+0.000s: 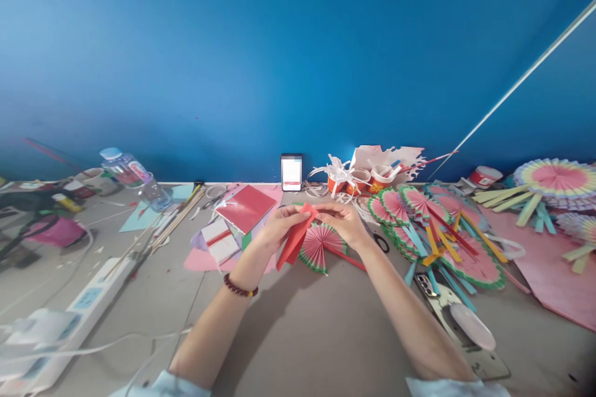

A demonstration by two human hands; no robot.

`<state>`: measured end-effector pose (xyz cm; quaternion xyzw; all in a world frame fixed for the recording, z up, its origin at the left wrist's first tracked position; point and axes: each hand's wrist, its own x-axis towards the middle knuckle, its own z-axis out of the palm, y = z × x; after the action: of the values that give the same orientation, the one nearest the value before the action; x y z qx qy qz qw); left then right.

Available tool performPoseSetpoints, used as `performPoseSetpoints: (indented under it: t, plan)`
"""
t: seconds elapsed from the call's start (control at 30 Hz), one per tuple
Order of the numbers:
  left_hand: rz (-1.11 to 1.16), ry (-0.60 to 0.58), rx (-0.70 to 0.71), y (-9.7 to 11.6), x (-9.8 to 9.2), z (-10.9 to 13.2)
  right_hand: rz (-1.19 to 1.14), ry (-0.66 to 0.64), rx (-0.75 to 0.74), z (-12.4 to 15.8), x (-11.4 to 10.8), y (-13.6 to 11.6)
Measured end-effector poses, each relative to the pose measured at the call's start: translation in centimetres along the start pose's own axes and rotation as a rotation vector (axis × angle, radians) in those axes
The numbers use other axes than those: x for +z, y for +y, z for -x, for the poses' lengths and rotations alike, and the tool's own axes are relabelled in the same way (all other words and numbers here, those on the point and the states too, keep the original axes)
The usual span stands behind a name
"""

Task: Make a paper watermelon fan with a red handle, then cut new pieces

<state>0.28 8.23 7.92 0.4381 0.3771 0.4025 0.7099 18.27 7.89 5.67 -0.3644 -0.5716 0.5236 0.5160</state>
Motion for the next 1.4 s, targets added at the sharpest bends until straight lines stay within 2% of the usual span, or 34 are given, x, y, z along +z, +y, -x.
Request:
performPoseSetpoints:
  t: [0.4, 0.67, 0.9, 1.23, 1.4]
  plan:
    - [0.065, -0.018, -0.026, 0.15, 0.09, 0.18, -0.05, 0.014, -0.038, 0.0, -0.07, 0.2]
    - [0.025, -0.043, -0.002, -0.17, -0.19, 0.03, -0.028, 0.027, -0.049, -0.01, -0.03, 0.1]
    - [-0.018, -0.015, 0.004, 0.01, -0.06, 0.13, -0.018, 0.02, -0.044, 0.05, 0.03, -0.1]
    - [-0.282, 0.089, 0.157, -0.27, 0.46, 0.26, 0.12, -0.018, 0.085, -0.14, -0.6, -0.64]
    - [-0.367, 0.126, 0.18, -0.28, 0.64, 0.31, 0.195, -0.033, 0.064, -0.28, -0.57, -0.26]
